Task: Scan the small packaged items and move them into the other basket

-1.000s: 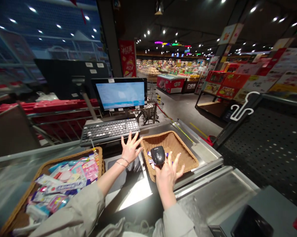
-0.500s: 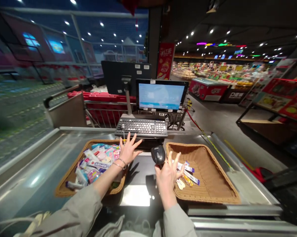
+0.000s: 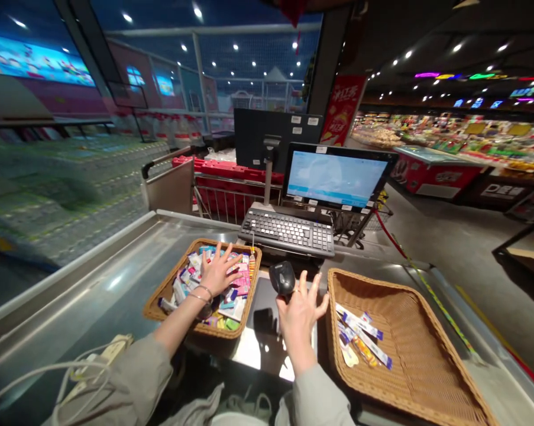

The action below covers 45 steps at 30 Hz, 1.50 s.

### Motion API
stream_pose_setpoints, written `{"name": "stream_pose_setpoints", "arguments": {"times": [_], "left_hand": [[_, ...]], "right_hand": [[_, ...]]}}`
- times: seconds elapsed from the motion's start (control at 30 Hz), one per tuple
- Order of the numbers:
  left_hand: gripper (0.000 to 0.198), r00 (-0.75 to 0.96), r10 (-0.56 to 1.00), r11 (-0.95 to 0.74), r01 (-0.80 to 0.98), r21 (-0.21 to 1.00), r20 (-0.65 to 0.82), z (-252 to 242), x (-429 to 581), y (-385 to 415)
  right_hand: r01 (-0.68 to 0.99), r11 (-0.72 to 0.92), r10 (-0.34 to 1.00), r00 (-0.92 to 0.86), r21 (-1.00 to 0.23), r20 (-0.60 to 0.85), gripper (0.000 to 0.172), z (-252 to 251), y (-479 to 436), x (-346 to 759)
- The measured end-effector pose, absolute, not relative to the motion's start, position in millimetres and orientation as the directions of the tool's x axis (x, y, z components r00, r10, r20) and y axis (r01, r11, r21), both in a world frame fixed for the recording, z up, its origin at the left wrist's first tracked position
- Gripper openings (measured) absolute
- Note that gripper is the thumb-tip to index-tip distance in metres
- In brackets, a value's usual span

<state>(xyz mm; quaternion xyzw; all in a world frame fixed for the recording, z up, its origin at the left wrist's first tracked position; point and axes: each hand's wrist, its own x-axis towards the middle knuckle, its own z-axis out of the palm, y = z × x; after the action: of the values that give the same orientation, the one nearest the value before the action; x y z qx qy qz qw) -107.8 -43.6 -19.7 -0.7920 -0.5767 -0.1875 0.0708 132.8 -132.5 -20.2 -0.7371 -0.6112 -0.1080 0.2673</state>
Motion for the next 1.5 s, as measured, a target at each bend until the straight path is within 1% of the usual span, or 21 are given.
{"name": "stream_pose_setpoints", "arguments": {"times": [0.13, 0.4, 0.67, 0.97, 1.33, 1.5], "left_hand": [[0.051, 0.245, 0.900, -0.296, 0.951, 0.092, 0.362, -23, -130, -51], [0.053, 0.199, 0.946, -0.232, 0.967, 0.106, 0.257, -29, -159, -66], [0.043, 0.178, 0.958, -0.207, 0.971, 0.118, 0.223, -34, -180, -71], [0.028, 0.191, 0.956, -0.223, 0.966, 0.128, 0.222, -36, -182, -71], [0.016, 0.250, 0.947, -0.285, 0.944, 0.168, 0.203, -36, -182, -60], [0.010, 0.263, 0.934, -0.312, 0.931, 0.192, 0.243, -35, -182, -60]], "right_hand": [[0.958, -0.095, 0.857, 0.217, -0.270, 0.468, 0.039, -19, -129, 124], [0.968, -0.034, 0.862, 0.154, -0.248, 0.483, 0.037, -22, -126, 115], [0.970, -0.015, 0.868, 0.134, -0.244, 0.478, 0.038, -21, -125, 112], [0.972, -0.011, 0.871, 0.124, -0.233, 0.475, 0.039, -23, -124, 112], [0.965, -0.027, 0.871, 0.150, -0.259, 0.467, 0.037, -25, -126, 118], [0.961, -0.048, 0.878, 0.170, -0.272, 0.447, 0.035, -26, -125, 120]]}}
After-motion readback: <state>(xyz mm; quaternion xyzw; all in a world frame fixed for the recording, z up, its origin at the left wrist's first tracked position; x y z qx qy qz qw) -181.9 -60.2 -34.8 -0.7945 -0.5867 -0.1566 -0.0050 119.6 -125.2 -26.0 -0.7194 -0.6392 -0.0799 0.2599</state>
